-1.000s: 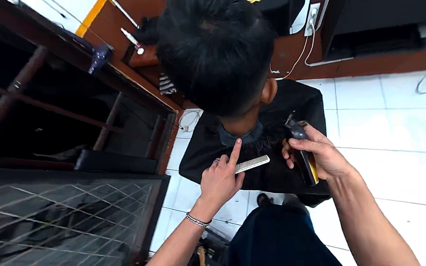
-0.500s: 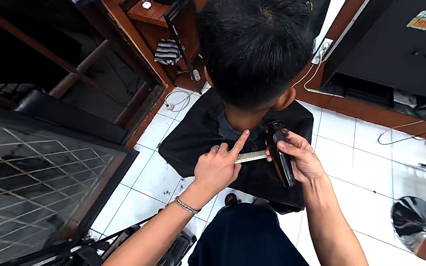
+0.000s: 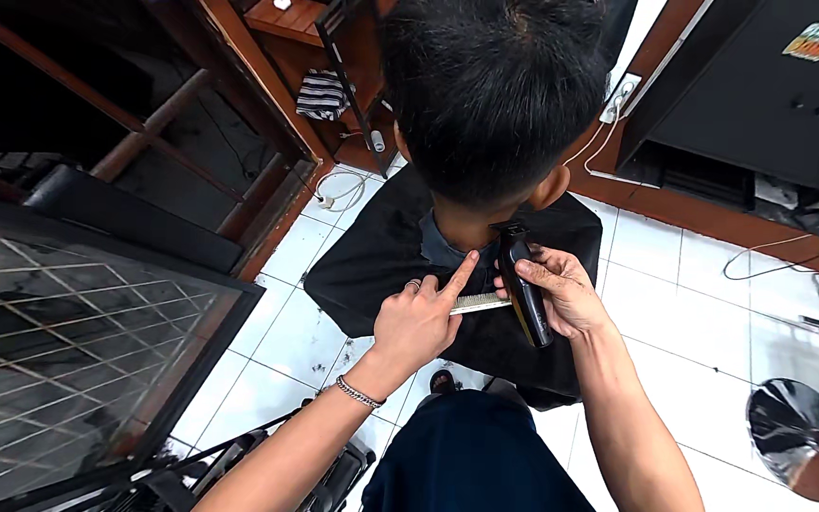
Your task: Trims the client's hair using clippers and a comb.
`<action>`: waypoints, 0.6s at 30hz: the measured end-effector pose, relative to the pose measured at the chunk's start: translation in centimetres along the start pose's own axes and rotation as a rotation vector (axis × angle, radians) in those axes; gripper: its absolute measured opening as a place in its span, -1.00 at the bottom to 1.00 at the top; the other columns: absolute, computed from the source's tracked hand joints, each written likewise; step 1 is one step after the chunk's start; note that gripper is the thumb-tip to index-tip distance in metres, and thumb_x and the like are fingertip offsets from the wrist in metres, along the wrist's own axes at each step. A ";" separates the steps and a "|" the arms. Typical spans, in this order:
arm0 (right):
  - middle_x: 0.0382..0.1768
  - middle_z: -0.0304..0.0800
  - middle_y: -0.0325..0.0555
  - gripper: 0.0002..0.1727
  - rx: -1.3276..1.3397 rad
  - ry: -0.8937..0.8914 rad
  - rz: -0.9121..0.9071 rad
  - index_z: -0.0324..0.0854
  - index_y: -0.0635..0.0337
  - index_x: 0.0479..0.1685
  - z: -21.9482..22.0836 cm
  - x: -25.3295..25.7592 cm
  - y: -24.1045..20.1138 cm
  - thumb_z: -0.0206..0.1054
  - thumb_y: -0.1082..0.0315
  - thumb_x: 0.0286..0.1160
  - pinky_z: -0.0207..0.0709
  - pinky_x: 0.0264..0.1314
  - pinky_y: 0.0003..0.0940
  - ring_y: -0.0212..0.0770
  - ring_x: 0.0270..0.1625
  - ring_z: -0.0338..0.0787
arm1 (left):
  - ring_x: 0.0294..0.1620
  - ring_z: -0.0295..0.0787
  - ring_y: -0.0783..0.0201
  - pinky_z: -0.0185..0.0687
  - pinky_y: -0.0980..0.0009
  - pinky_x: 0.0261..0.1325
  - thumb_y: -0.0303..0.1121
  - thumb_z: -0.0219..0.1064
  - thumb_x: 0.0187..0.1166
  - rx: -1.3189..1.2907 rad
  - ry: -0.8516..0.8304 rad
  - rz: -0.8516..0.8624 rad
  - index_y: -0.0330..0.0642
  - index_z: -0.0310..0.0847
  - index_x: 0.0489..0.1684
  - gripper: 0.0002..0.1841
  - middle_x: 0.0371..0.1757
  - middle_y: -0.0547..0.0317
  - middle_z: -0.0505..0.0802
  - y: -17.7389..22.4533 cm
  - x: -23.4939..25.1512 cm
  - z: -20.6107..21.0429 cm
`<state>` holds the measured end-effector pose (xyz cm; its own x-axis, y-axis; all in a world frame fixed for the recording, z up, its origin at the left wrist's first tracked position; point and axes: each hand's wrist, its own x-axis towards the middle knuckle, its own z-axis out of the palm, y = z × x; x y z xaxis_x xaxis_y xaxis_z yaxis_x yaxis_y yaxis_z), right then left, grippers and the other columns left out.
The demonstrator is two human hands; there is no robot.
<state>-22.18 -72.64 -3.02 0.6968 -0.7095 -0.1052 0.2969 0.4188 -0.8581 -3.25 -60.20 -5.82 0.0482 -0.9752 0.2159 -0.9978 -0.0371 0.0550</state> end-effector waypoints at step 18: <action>-0.18 0.90 -0.04 -0.66 -0.192 -0.014 0.027 0.63 0.31 0.20 1.4 -0.2 -0.5 0.33 0.63 0.43 0.89 -0.14 -0.27 -0.20 -0.25 0.94 | -0.43 0.75 -0.12 0.49 0.11 -0.55 -0.19 0.26 0.51 -0.026 0.005 0.043 0.25 0.11 0.91 -0.19 -0.35 -0.10 0.76 -0.7 -0.1 0.2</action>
<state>-21.53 -71.89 -1.85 0.7120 -0.6912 -0.1238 0.1487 0.3208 -0.9354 -2.57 -60.13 -6.04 0.0052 -0.9747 0.2235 -0.9974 0.0110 0.0713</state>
